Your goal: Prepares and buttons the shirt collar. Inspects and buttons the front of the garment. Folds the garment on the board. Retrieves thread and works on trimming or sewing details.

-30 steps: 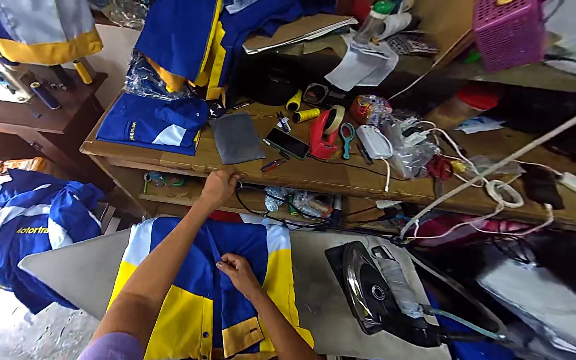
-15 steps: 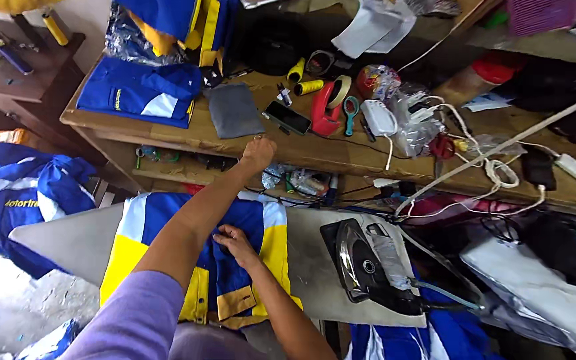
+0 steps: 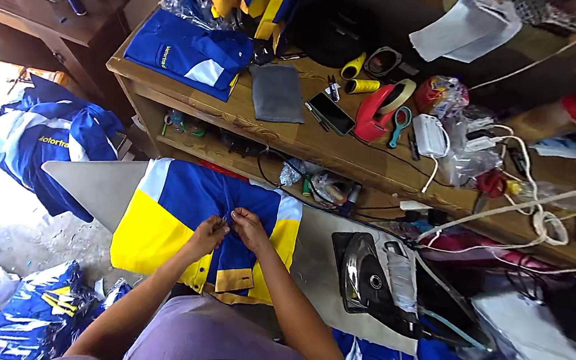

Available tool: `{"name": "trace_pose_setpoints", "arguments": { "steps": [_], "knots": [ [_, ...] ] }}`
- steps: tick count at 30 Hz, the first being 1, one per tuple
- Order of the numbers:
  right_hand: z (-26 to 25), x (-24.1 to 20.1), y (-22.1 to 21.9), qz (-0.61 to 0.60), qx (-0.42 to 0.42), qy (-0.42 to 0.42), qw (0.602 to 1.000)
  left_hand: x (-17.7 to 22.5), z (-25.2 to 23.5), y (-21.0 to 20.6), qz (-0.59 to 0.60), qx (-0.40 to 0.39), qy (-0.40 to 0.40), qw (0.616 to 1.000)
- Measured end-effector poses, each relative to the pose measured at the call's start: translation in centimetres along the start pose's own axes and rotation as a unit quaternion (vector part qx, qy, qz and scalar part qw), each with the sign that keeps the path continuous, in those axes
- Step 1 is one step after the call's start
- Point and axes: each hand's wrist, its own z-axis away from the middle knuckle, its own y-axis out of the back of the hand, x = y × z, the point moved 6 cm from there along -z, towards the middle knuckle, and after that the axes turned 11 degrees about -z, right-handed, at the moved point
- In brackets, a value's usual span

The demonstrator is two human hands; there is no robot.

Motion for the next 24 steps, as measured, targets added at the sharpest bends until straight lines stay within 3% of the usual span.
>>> {"name": "trace_pose_setpoints", "arguments": {
  "steps": [6,24],
  "knots": [
    [0.0,-0.1,-0.1,0.003,0.002,0.004,1.0,-0.2,-0.6,-1.4,-0.004,0.043,0.021,0.999],
    [0.1,-0.6,-0.5,0.015,-0.011,0.027,0.999,0.3,-1.0,-1.9,0.067,0.056,0.023,0.996]
  ]
}}
